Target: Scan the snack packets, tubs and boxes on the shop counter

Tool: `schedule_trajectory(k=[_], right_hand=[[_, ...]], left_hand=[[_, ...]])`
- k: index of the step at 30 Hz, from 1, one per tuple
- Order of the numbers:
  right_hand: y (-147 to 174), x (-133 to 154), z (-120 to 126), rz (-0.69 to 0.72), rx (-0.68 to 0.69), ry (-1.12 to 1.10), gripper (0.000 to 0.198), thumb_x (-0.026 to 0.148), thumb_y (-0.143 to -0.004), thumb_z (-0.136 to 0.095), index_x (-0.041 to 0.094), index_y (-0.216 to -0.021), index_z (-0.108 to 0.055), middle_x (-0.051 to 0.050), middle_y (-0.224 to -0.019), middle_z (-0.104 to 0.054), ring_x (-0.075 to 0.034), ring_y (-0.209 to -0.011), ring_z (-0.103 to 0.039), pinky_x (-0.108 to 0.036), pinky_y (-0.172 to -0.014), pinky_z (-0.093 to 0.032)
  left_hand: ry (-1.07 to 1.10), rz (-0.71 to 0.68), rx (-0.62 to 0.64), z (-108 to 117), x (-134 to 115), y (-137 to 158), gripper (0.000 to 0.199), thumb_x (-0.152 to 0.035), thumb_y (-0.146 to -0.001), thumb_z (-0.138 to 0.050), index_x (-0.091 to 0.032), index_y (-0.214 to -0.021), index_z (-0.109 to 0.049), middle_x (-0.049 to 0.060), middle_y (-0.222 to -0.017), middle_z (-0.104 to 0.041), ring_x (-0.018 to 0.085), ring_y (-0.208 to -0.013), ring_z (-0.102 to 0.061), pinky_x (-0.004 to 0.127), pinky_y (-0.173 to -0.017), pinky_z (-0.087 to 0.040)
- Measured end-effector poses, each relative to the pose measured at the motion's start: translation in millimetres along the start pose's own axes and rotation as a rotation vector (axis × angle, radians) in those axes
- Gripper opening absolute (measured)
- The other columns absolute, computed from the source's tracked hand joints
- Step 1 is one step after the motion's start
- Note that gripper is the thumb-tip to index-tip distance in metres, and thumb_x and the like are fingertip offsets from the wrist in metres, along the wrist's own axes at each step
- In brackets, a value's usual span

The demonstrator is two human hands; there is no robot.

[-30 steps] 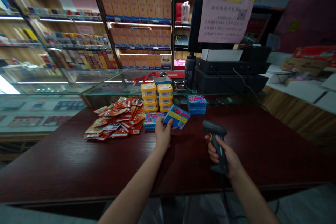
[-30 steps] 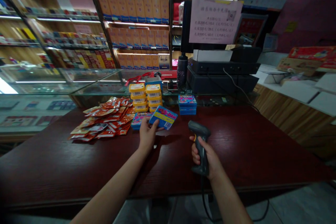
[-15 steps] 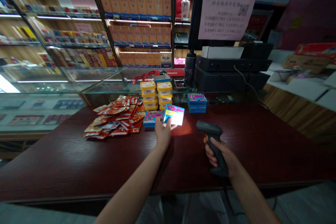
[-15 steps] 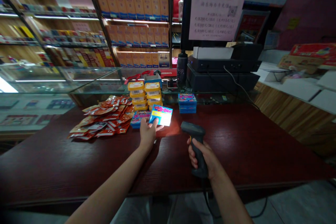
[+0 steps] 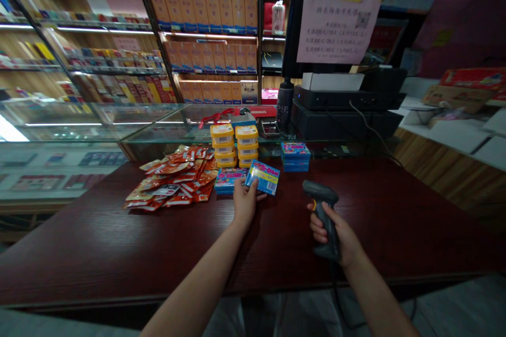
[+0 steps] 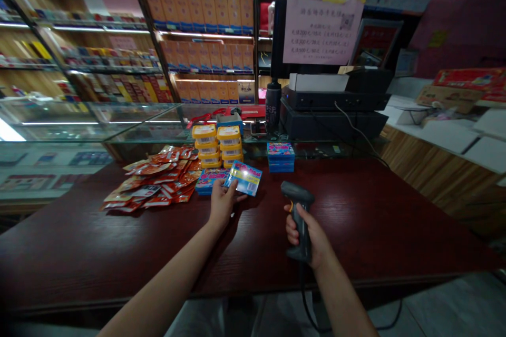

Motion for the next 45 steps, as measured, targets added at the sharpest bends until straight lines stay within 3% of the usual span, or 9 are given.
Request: schedule_trajectory(k=[4,7,14,19,22,27,32,36,45], right_hand=[[-3.2,2.4,5.2,-0.026,0.003,-0.114,0.028,0.037,-0.076,-0.072,0.015,-0.090,-0.062,0.007,-0.053,-0.050,-0.004,-0.039,-0.040,-0.012,-0.033,-0.031],[-5.0,0.9,6.0,-0.044,0.003,-0.147,0.027,0.035,-0.076,-0.072,0.014,-0.089,-0.063,0.006,-0.052,-0.051,-0.004,-0.038,-0.040,-0.013,-0.032,-0.031],[-6.5,-1.6,1.8,-0.045,-0.015,-0.153,0.035,0.037,-0.066,-0.080,0.012,-0.087,-0.065,0.006,-0.049,-0.051,-0.003,-0.037,-0.040,-0.012,-0.032,-0.028],[-8.1,-2.6,2.1,-0.039,-0.011,-0.136,0.036,0.040,-0.065,-0.080,0.015,-0.085,-0.064,0.007,-0.050,-0.051,-0.003,-0.037,-0.039,-0.013,-0.032,-0.027],[-9.0,-3.4,3.3,-0.019,-0.017,-0.128,0.036,0.042,-0.066,-0.079,0.016,-0.086,-0.063,0.008,-0.050,-0.049,-0.003,-0.037,-0.038,-0.013,-0.032,-0.026],[-10.3,-3.1,4.5,-0.008,-0.022,-0.096,0.036,0.043,-0.068,-0.077,0.017,-0.088,-0.061,0.008,-0.050,-0.048,-0.004,-0.037,-0.038,-0.014,-0.032,-0.025],[-11.3,-1.5,3.2,-0.019,-0.020,-0.093,0.041,0.044,-0.064,-0.080,0.016,-0.087,-0.062,0.008,-0.048,-0.048,-0.004,-0.036,-0.038,-0.014,-0.032,-0.023],[-11.6,-2.5,2.7,-0.023,-0.018,-0.086,0.040,0.044,-0.065,-0.079,0.016,-0.087,-0.061,0.008,-0.048,-0.049,-0.004,-0.036,-0.038,-0.014,-0.032,-0.023],[-8.8,-3.2,1.9,-0.002,-0.052,-0.109,0.038,0.043,-0.068,-0.078,0.016,-0.088,-0.062,0.008,-0.051,-0.048,-0.003,-0.037,-0.037,-0.014,-0.033,-0.024]], left_hand=[[0.030,0.007,0.030,-2.5,-2.2,2.2,0.057,-0.033,-0.059,-0.078,-0.022,-0.096,-0.036,-0.006,-0.072,-0.059,0.014,-0.063,-0.064,0.033,-0.059,-0.059],[-0.053,-0.099,0.071,-6.5,-8.5,-1.4,0.054,-0.030,-0.058,-0.078,-0.021,-0.095,-0.039,-0.003,-0.076,-0.063,0.015,-0.067,-0.065,0.030,-0.062,-0.055],[-0.845,-0.718,0.033,-42.8,-62.4,-23.8,0.011,-0.028,-0.075,-0.062,-0.019,-0.081,-0.059,0.000,-0.075,-0.064,0.015,-0.071,-0.060,0.027,-0.067,-0.045],[-1.314,-1.069,0.305,-96.4,-83.0,-46.2,0.013,-0.024,-0.080,-0.056,-0.021,-0.090,-0.064,0.007,-0.090,-0.065,0.023,-0.091,-0.055,0.034,-0.077,-0.042],[-1.427,-1.052,0.463,-125.8,-74.1,-56.9,0.015,-0.023,-0.084,-0.051,-0.020,-0.088,-0.065,0.010,-0.090,-0.063,0.025,-0.094,-0.052,0.036,-0.077,-0.040],[-1.458,-0.867,0.496,-145.5,-46.8,-65.6,0.011,-0.021,-0.082,-0.058,-0.018,-0.082,-0.069,0.012,-0.093,-0.063,0.025,-0.098,-0.051,0.036,-0.080,-0.040],[-1.235,-0.753,0.328,-126.4,-27.8,-73.6,0.019,-0.031,-0.075,-0.069,-0.021,-0.091,-0.071,0.009,-0.105,-0.061,0.024,-0.101,-0.052,0.035,-0.087,-0.042],[-1.029,-0.624,0.210,-113.6,-20.0,-81.9,0.015,-0.025,-0.075,-0.069,-0.017,-0.088,-0.071,0.007,-0.094,-0.060,0.018,-0.087,-0.057,0.030,-0.080,-0.045],[-1.036,-0.580,0.148,-126.6,-16.9,-88.2,0.015,-0.026,-0.075,-0.069,-0.015,-0.085,-0.068,0.007,-0.092,-0.058,0.018,-0.088,-0.056,0.030,-0.080,-0.044]])
Point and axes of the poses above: each hand's wrist, its own y-axis away from the middle knuckle, its own z-axis out of the back of the hand, x = y × z, the point moved 2 cm from there along -y, towards the middle knuckle
